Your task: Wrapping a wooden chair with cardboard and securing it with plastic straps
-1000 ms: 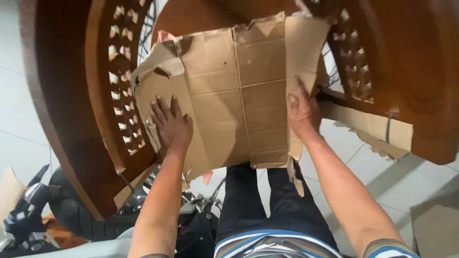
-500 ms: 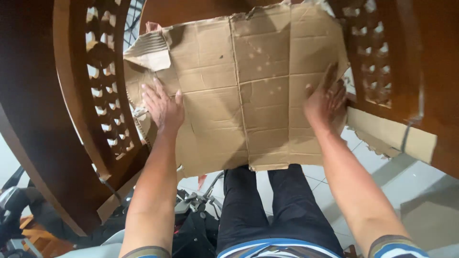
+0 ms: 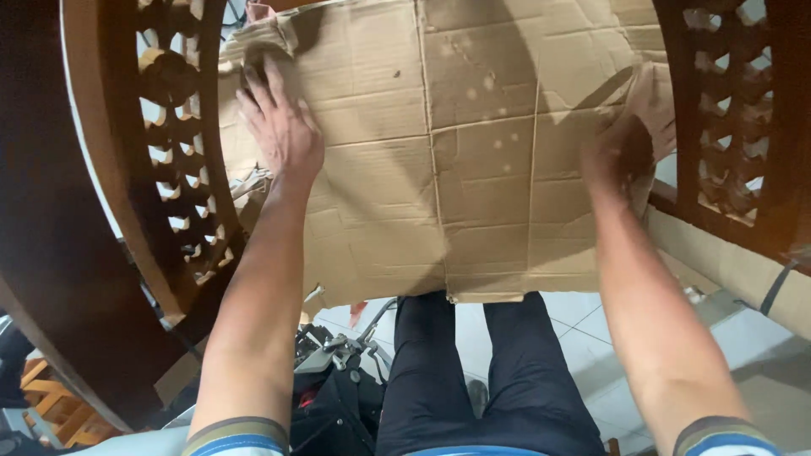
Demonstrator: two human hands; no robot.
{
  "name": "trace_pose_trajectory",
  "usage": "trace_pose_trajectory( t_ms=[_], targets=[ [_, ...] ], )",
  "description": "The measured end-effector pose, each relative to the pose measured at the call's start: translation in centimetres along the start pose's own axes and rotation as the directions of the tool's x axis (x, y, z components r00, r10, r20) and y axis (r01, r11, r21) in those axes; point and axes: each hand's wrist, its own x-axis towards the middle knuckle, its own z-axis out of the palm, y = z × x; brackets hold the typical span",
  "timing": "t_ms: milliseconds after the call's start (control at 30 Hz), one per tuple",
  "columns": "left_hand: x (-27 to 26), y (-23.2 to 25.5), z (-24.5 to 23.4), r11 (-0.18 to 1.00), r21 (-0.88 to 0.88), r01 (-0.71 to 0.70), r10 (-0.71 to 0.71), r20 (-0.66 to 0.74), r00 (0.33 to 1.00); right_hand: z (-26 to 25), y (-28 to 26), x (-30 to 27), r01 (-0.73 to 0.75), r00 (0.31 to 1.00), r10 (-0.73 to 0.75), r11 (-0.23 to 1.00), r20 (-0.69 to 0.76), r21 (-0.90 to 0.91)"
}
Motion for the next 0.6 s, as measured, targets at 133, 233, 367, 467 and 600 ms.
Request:
trace_pose_trajectory(
  t_ms=[133,233,367,467,600],
  targets=[
    [2.8,1.9,-1.7,0.998,0.010,0.066,-0.066,0.011,0.998,-1.4,-3.1,-2.7,0.255,0.959,-0.188,0.901,0.213,-0.352],
    [3.4,4.2,-3.6,0.998,0.049,0.042,-0.048,0.118,0.992,-1.2,-3.1,-4.8,0.244,0.929,-0.148,0.935,0.340,-0.258],
    [3.3,3.4,-2.7,0.991,0.113,-0.068,0.068,0.002,0.998,0.7,-1.4,-7.1,0.261,0.938,-0.189,0.936,0.289,-0.236],
    [0.3,5.2,-3.6,0.987,0.066,-0.150,0.155,-0.081,0.985,-1.0,-1.3,-7.5,0.168,0.939,-0.142,0.984,0.314,-0.056],
    [-9.9,7.8,-1.5,0.949,-0.303,-0.091,0.040,-0.172,0.984,-5.1,-1.0,-12.9,-0.179,0.936,0.109,0.966,0.333,0.187]
  ],
)
